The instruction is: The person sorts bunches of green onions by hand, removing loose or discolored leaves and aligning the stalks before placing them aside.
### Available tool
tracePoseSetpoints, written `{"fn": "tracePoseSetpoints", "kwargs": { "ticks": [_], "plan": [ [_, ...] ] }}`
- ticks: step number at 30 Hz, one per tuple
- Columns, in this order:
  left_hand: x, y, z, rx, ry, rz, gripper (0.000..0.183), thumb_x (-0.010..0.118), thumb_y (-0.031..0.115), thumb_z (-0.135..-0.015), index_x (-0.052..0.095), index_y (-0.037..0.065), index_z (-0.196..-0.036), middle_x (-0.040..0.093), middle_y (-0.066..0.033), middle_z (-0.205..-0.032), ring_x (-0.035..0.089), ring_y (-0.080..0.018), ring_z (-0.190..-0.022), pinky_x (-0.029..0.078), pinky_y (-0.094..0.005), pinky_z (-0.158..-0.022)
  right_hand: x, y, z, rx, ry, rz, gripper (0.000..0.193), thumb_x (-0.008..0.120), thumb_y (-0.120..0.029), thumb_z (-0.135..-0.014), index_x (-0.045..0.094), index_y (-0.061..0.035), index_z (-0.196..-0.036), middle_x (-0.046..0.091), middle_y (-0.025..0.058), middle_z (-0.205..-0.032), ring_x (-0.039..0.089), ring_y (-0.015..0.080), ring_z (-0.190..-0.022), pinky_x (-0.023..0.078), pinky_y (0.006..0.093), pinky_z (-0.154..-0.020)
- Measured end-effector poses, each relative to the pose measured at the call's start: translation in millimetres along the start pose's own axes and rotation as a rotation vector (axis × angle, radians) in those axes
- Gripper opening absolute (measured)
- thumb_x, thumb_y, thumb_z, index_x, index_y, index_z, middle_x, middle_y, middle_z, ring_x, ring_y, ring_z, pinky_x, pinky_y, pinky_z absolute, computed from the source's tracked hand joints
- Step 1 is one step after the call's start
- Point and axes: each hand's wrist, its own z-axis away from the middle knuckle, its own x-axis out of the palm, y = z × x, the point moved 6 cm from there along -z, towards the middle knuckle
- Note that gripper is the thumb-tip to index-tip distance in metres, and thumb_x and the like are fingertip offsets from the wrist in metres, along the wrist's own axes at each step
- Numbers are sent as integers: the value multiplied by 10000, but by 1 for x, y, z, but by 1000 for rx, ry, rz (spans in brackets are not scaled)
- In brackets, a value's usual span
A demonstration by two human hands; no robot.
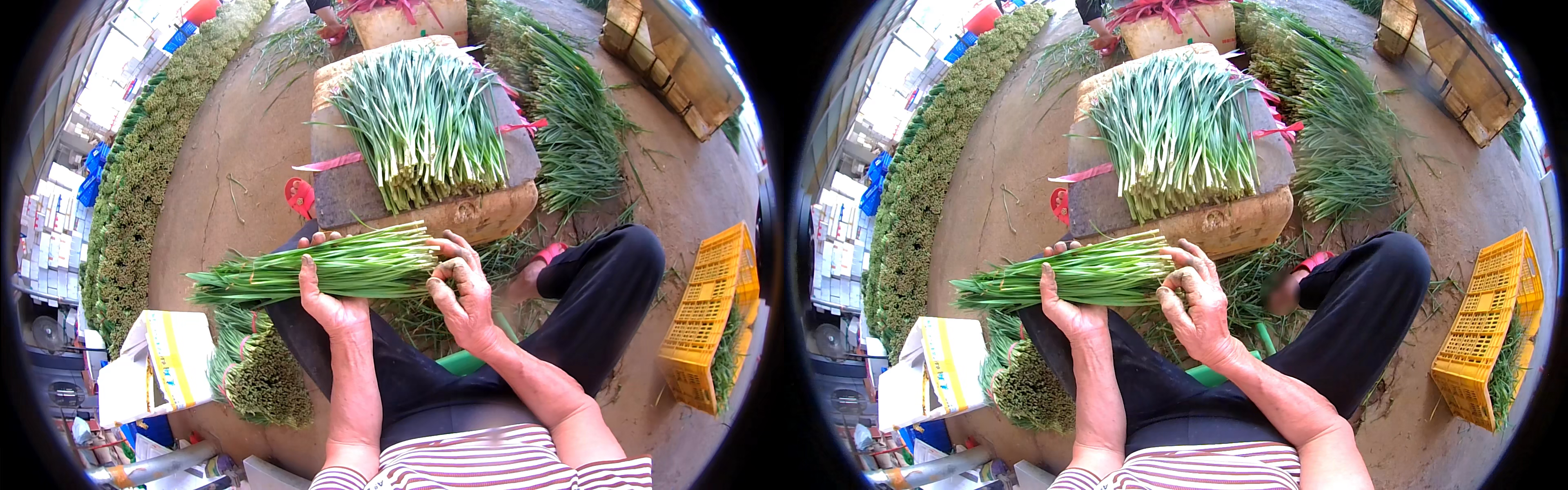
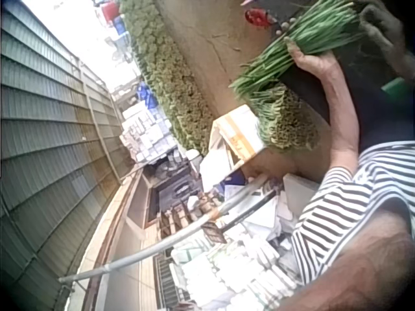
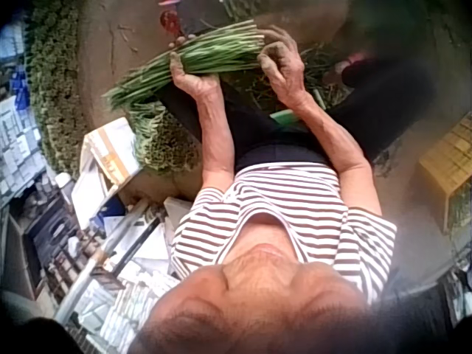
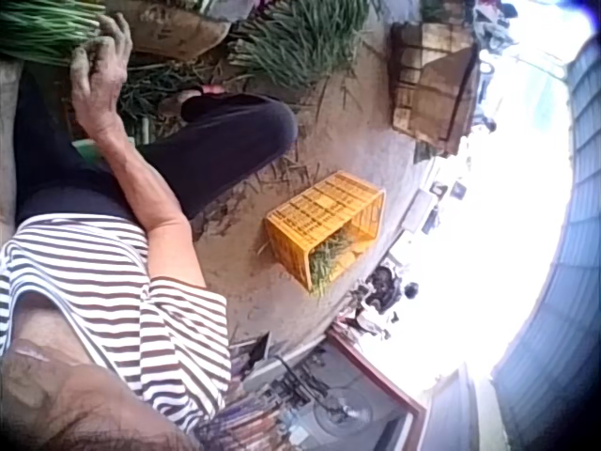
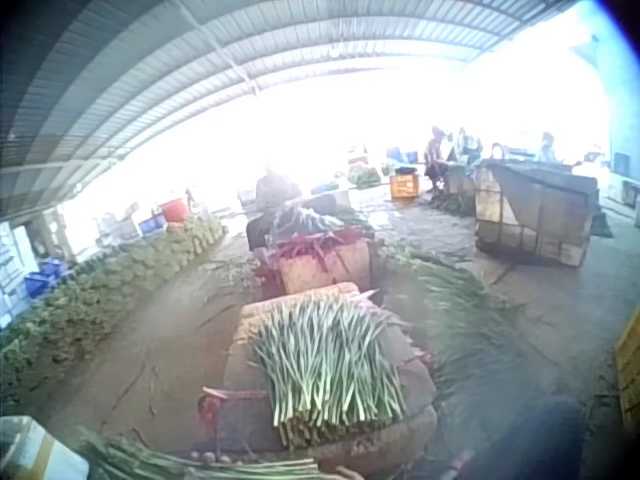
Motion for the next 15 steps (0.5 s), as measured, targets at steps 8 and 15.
{"fn": "tracePoseSetpoints", "kwargs": {
  "ticks": [8,15],
  "plan": [
    [-7,3,-2,24,-4,-34,280,625,149,-892,570,70,-1154,629,-96,-1124,577,-292,-1099,471,-482,-976,-20,23,-2,176,158,-203,66,585,-70,-843,533,-30,-845,586,145,-1222,479,312,-1242,346,418,-1049],
    [-10,2,-1,22,34,-66,298,617,148,-896,554,70,-1177,630,-103,-1116,589,-295,-1072,473,-498,-968,-18,48,-1,447,246,-588,67,526,-2,-910,539,-35,-967,550,90,-1249,501,114,-1071,371,267,-963]
  ]
}}
